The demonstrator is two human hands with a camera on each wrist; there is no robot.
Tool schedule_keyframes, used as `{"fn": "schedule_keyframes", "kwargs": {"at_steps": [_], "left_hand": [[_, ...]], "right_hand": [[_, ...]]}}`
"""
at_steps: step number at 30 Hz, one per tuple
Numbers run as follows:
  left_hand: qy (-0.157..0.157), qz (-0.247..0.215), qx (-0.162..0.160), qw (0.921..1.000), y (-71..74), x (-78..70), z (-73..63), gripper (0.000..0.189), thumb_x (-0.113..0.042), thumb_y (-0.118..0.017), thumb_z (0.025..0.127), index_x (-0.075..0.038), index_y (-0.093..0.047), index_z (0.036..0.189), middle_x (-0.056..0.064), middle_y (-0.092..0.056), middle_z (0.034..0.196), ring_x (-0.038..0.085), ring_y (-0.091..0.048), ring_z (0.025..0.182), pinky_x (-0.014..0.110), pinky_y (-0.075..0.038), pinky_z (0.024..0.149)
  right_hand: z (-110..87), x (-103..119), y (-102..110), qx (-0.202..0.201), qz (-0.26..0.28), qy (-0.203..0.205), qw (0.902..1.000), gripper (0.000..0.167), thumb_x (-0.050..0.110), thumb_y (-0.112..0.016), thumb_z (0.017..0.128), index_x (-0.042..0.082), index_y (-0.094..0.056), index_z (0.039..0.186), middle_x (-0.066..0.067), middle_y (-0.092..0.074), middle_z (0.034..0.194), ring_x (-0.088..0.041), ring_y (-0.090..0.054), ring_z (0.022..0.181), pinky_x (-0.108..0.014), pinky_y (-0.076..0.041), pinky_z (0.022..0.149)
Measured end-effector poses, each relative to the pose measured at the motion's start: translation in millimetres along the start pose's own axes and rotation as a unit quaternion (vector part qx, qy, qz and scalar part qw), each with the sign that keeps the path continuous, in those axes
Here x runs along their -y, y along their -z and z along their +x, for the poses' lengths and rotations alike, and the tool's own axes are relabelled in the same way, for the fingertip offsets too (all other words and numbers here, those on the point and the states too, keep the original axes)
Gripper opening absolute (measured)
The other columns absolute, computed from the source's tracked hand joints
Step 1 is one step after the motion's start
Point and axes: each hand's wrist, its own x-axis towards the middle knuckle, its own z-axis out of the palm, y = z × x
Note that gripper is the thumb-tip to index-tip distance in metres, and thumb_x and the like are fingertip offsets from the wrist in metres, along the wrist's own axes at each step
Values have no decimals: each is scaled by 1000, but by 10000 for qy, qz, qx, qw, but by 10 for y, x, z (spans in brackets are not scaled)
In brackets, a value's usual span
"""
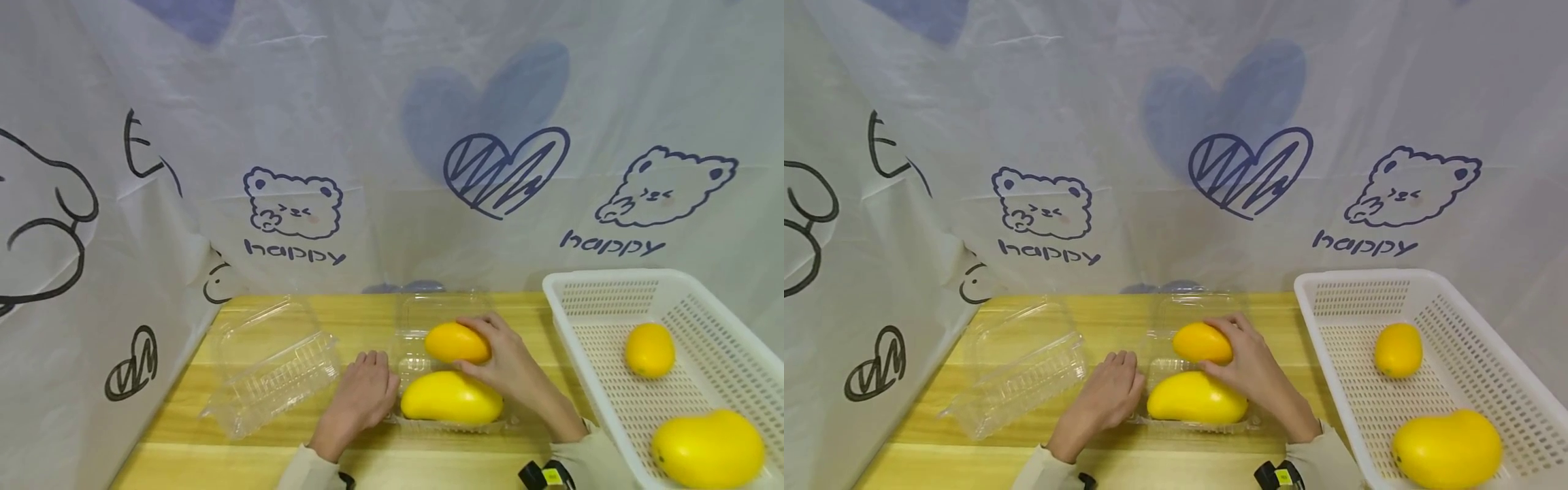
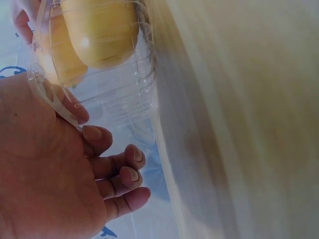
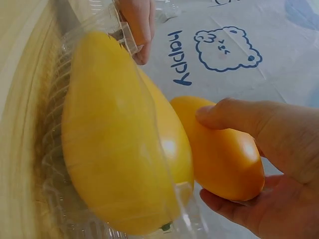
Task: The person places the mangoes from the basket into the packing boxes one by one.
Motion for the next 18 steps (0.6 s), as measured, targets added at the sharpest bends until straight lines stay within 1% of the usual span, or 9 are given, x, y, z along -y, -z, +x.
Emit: {"fn": "schedule_keyframes", "kwargs": {"at_steps": [5, 12, 18], "left_hand": [[20, 47, 33, 10000, 1, -1, 17, 21, -18, -37, 103, -6, -42, 87, 8, -40, 80, 23, -37, 75, 35, -35, 69], [67, 41, 50, 10000, -4, 2, 24, 22, -20, -38, 103, -6, -43, 87, 8, -41, 80, 23, -38, 76, 35, -35, 69], [156, -39, 34, 9999, -7, -7, 14, 20, -19, -38, 103, -6, -44, 88, 8, -41, 81, 24, -38, 77, 37, -36, 71]], "right_hand": [[38, -18, -6, 83, 19, 2, 10000, 63, 19, -91, 78, 3, -64, 133, -12, -63, 123, -32, -63, 108, -53, -53, 92], [81, -19, -61, 375, 142, -144, 9991, 58, 22, -90, 78, 2, -67, 128, -15, -68, 126, -36, -63, 113, -55, -51, 94], [127, 3, -125, 564, -59, -224, 9981, 57, 25, -90, 79, 3, -68, 126, -12, -64, 119, -32, -61, 106, -53, -51, 92]]}}
